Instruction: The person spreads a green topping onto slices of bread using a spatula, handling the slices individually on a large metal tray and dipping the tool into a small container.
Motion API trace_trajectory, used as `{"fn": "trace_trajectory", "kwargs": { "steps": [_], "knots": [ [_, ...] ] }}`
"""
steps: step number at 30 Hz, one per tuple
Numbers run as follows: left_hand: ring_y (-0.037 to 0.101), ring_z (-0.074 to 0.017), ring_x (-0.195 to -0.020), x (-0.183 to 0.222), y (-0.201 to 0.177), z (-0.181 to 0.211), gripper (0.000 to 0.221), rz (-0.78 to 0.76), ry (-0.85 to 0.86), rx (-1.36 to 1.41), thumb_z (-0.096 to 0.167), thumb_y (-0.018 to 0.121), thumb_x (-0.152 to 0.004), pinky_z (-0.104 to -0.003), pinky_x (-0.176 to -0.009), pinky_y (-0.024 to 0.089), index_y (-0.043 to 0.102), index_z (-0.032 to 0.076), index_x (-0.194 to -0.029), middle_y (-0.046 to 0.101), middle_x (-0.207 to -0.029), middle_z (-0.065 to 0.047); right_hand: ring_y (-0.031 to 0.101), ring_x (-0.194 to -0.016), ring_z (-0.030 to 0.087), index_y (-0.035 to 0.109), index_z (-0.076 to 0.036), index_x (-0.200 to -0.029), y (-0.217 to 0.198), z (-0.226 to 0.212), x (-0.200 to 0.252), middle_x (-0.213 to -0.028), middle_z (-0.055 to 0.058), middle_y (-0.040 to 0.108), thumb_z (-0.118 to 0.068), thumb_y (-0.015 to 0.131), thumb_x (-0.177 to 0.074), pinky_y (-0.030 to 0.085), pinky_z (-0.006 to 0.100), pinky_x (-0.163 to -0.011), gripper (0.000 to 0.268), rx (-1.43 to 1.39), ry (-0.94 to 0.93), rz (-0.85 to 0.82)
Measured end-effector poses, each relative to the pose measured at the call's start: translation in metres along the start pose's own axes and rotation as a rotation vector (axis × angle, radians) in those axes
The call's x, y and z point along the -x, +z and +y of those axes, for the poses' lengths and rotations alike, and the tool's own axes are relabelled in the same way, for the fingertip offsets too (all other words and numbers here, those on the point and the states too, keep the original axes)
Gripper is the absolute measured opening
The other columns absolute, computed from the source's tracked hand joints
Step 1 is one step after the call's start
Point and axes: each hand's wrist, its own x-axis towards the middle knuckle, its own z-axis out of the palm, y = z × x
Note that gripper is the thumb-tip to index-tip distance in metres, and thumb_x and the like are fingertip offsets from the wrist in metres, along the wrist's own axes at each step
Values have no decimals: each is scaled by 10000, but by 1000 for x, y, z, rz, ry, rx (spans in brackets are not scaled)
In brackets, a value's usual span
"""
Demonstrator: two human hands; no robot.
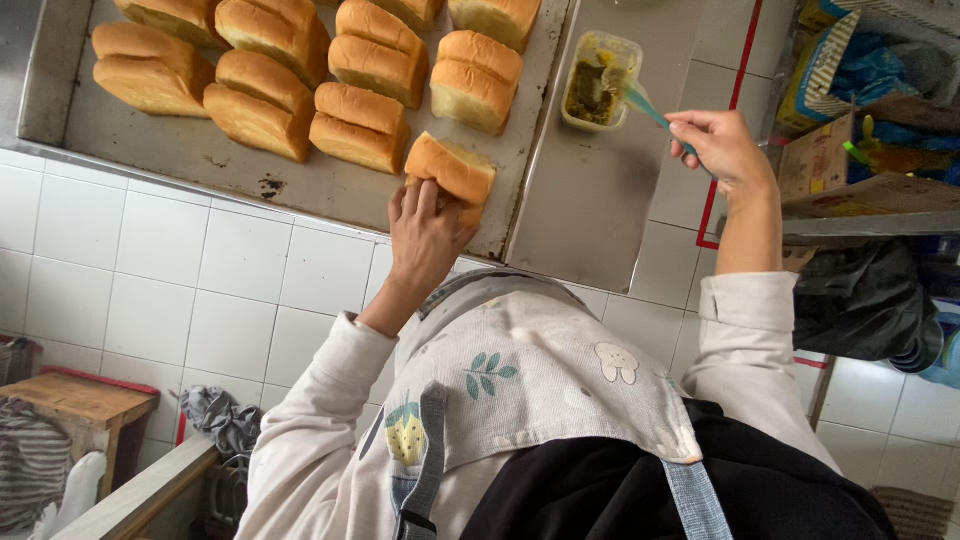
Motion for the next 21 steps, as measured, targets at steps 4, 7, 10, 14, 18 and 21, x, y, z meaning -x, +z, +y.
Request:
{"fn": "trace_trajectory", "kwargs": {
  "steps": [4, 7, 10, 14, 18, 21],
  "knots": [
    [514, -292, -1335, 14, 3, -22, 200, -45, 35, -19, 140, 796, -768, -617, -1187, 250, 778, 157, -966, 623, -1177, -49, 616, -727, 94, 763, -61, -1174, 17, -15, 31, -824, 26, 683, -27, 639, -1027, 454, 233, -593, 195, -304, -76, -148],
    [529, -315, -1367, 14, 0, -42, 164, 39, 182, 121, 57, 788, -755, -660, -1228, 161, 774, 117, -907, 631, -1157, -55, 637, -735, 138, 752, -62, -1117, 53, -50, 52, -854, 57, 717, -24, 674, -992, 524, 260, -629, 153, -414, -210, -237],
    [574, -310, -1328, 9, -8, -59, 163, 97, 286, 265, 22, 796, -752, -641, -1261, 169, 761, 100, -891, 670, -1198, -67, 636, -814, 101, 769, -130, -1136, 85, -91, 72, -886, 2, 705, -57, 703, -966, 507, 267, -724, 196, -39, -478, -146],
    [597, -294, -1301, -14, -19, -80, 226, 69, 373, 357, 4, 794, -706, -638, -1273, 194, 773, 91, -913, 681, -1193, -49, 572, -763, 111, 805, -227, -1112, 106, -134, 76, -850, -52, 685, -118, 761, -1022, 295, 335, -845, 148, 583, -896, 116],
    [593, -301, -1329, -36, -36, -93, 218, 75, 435, 356, 28, 808, -714, -657, -1273, 186, 767, 79, -922, 675, -1204, -35, 528, -847, 116, 812, -300, -1099, 113, -154, 77, -849, -93, 656, -89, 723, -1042, 268, 340, -885, 236, 893, -1079, 194],
    [589, -299, -1337, -50, -45, -102, 215, 82, 473, 305, 2, 791, -727, -663, -1270, 192, 774, 73, -929, 674, -1224, -43, 519, -799, 111, 802, -291, -1088, 98, -160, 82, -852, -73, 649, -105, 723, -1002, 278, 362, -889, 220, 856, -1058, 16]
  ]
}}
